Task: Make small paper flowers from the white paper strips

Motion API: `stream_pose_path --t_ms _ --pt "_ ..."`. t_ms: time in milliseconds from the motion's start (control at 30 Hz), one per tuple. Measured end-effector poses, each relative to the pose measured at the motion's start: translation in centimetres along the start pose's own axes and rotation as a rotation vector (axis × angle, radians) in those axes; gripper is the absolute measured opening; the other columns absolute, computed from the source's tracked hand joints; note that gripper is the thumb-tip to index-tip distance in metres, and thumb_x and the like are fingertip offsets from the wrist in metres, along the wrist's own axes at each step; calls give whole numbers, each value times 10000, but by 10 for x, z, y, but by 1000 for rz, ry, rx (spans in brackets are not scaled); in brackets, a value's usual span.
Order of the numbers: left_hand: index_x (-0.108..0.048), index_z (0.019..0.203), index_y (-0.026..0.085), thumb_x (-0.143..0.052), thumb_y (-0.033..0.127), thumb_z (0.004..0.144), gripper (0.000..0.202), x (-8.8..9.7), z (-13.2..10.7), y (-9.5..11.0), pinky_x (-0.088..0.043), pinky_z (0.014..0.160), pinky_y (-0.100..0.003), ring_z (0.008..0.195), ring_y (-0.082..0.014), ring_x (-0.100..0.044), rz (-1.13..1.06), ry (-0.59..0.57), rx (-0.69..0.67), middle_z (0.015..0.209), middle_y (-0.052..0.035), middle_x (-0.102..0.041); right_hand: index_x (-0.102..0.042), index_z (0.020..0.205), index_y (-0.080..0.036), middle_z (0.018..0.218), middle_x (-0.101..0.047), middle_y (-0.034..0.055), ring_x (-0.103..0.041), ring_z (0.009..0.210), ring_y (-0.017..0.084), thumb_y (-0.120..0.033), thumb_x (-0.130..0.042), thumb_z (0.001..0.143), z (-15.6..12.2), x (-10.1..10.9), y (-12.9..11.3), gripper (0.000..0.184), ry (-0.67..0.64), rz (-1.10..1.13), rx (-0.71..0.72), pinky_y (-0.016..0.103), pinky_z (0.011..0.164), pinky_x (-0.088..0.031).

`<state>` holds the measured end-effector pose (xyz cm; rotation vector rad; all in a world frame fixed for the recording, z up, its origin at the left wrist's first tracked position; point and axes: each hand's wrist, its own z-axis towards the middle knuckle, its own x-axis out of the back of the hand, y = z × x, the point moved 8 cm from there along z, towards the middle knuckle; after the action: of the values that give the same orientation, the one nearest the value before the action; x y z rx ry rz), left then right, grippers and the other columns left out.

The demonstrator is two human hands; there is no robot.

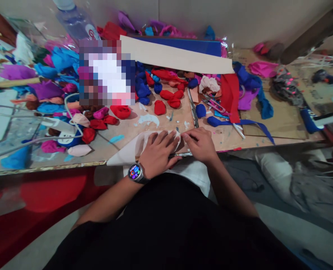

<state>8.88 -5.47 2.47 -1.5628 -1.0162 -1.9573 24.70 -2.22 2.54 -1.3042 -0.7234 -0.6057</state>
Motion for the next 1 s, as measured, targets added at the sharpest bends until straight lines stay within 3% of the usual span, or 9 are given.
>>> stream_pose_path --t_ms 167,333,633,833,1000 --pt "-477 1621 227 -493 594 1050 678 0 0 0 -321 1239 -588 1554 -366 -395 5 0 8 1696 -100 -453 -801 928 -236 918 -802 37 -663 916 228 -518 -484 1089 3 2 -1 454 -5 -41 -34 391 884 -416" --pt "-467 1628 233 -486 601 1053 683 -1 0 -1 -318 1238 -581 1561 -368 -388 3 -1 15 1692 -107 -457 -782 796 -226 794 -780 44 -658 868 238 -585 -499 1070 7 0 -3 533 -9 -143 -73 401 861 -396" --pt "-485 1617 234 -475 623 1051 687 1 0 0 -326 1243 -583 1557 -365 -400 -5 7 18 1685 -103 -469 -780 838 -246 750 -754 12 -665 848 242 -344 -725 928 6 -1 0 143 27 -116 -98 397 853 -450" --pt "-514 1594 232 -498 608 1047 664 2 1 0 -328 1245 -582 1560 -362 -402 -16 17 15 1681 -109 -473 -774 874 -242 811 -777 21 -670 881 247 -281 -704 925 2 -2 1 95 16 -101 -50 412 891 -452" --pt "-514 1591 223 -475 614 1055 665 1 1 0 -331 1242 -582 1560 -359 -403 -4 14 17 1682 -104 -472 -776 928 -240 841 -783 17 -676 911 252 -359 -724 949 0 -5 2 132 6 -112 -43 415 907 -420"
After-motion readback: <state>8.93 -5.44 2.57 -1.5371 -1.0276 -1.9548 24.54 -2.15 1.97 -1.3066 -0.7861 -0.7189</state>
